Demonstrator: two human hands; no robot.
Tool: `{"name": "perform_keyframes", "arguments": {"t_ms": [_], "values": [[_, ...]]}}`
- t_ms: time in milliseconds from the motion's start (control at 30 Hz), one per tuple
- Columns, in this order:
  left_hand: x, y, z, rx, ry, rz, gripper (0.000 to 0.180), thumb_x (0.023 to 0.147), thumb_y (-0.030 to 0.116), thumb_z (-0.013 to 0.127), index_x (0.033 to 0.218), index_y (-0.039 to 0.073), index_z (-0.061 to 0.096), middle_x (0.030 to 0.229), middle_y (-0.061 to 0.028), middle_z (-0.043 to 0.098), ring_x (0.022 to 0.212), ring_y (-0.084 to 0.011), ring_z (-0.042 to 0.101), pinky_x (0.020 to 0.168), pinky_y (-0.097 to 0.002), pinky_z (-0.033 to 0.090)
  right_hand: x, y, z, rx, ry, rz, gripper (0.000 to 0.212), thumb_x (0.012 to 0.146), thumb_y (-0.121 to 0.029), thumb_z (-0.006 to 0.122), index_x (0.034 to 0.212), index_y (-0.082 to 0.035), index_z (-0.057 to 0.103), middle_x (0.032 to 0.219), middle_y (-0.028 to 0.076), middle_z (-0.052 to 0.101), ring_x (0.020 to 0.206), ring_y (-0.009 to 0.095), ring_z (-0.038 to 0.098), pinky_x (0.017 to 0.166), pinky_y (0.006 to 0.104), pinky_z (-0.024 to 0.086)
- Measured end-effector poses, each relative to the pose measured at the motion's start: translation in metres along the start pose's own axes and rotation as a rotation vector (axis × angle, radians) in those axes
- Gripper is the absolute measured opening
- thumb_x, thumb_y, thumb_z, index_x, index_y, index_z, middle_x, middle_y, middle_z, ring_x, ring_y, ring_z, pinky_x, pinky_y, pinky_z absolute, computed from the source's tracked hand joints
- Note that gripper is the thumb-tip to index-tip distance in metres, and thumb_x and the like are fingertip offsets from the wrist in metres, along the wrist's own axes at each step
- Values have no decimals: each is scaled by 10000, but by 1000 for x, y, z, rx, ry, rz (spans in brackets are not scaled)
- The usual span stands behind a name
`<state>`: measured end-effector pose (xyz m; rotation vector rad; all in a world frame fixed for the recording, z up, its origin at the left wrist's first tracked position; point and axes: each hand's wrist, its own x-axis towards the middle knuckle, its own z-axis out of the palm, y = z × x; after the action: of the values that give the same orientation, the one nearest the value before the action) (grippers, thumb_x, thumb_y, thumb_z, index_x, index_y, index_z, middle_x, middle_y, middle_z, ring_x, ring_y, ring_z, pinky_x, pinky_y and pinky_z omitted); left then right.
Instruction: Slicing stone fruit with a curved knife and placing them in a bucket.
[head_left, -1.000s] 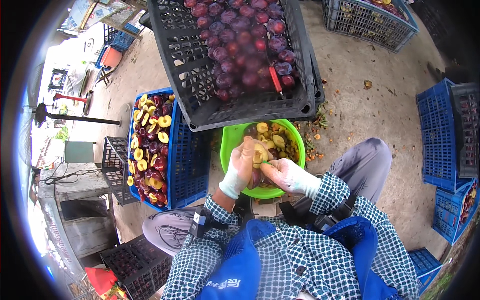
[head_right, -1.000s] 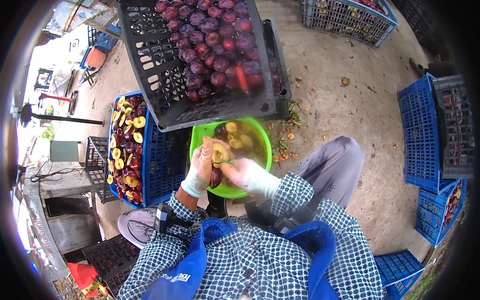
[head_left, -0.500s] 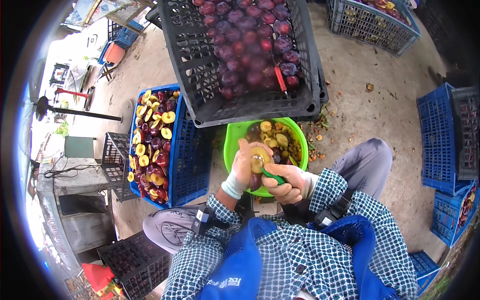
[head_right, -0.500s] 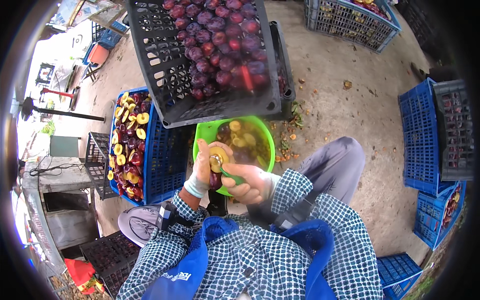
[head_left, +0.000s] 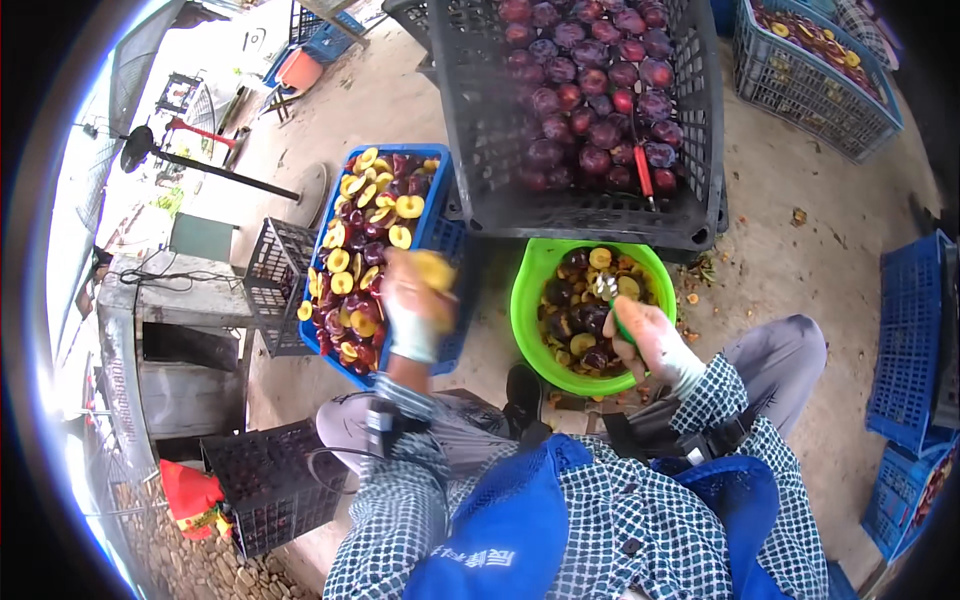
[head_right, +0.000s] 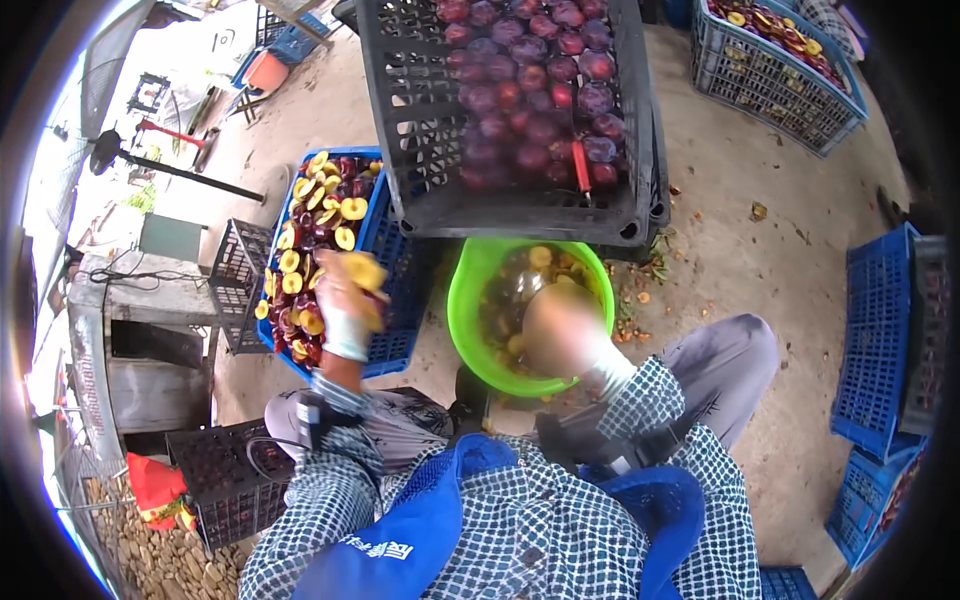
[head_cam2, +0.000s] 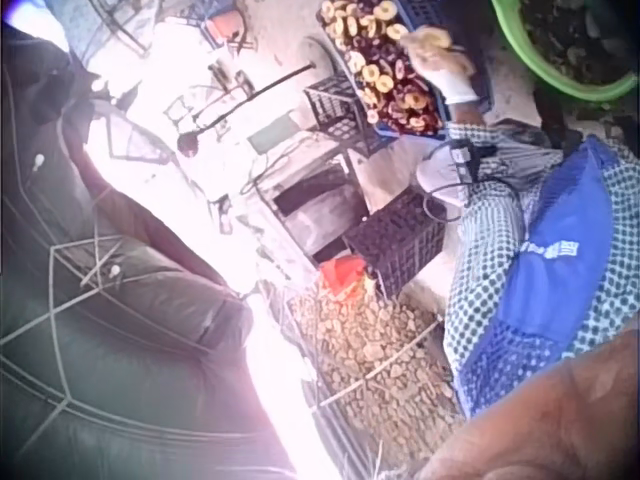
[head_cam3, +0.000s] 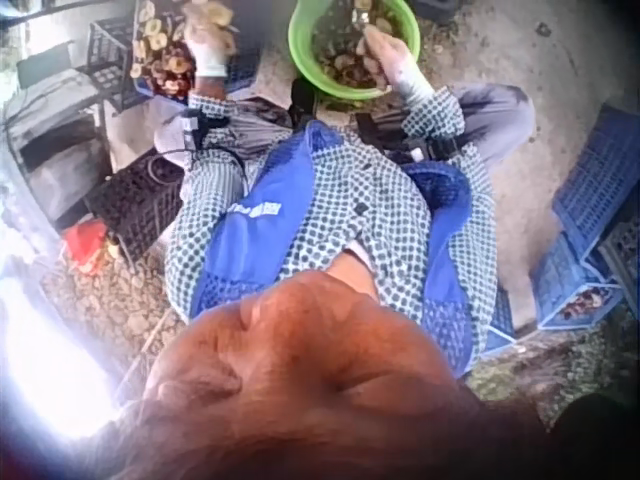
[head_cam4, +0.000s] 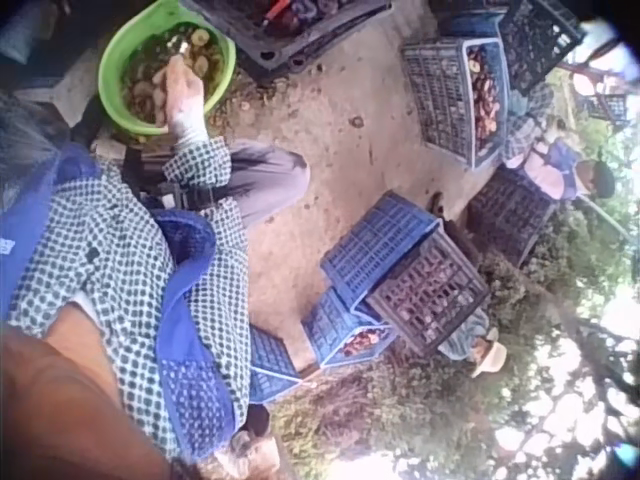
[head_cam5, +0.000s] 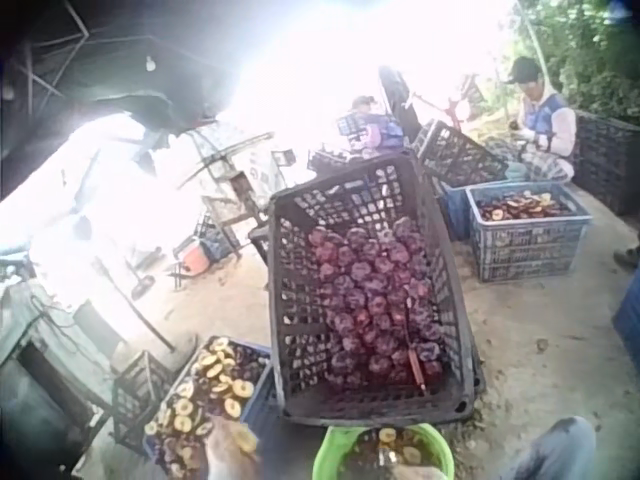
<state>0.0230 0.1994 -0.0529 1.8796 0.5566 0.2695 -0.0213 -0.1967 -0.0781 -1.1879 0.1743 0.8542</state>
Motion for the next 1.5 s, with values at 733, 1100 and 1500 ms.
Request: {"name": "perform_keyframes", "arguments": {"t_ms": [733,1100,1500], "values": [[-76,-77,143,1192,-800,219,510,1080,421,670,1379,10,707,1027,-193,835,944,-330,830,813,-475,652,18,30,-18,-318,236,5,494,1142,-505,622,1076,-17,667,749,6,615,527,129,562,496,313,464],[-101,1,122,-665,-837,-575,544,1186,429,524,1541,22,592,1350,-128,752,964,-205,748,711,-315,594,9,47,10,-755,319,-356,418,1105,-455,604,1193,-57,695,910,279,767,883,502,760,812,593,602],[-113,-1,141,-580,-785,-523,739,1151,744,418,1342,82,686,1052,-47,785,685,-93,646,488,-215,382,1,33,19,-680,279,-415,386,1102,-407,651,1250,-55,708,927,264,780,877,479,774,789,550,619]]}}
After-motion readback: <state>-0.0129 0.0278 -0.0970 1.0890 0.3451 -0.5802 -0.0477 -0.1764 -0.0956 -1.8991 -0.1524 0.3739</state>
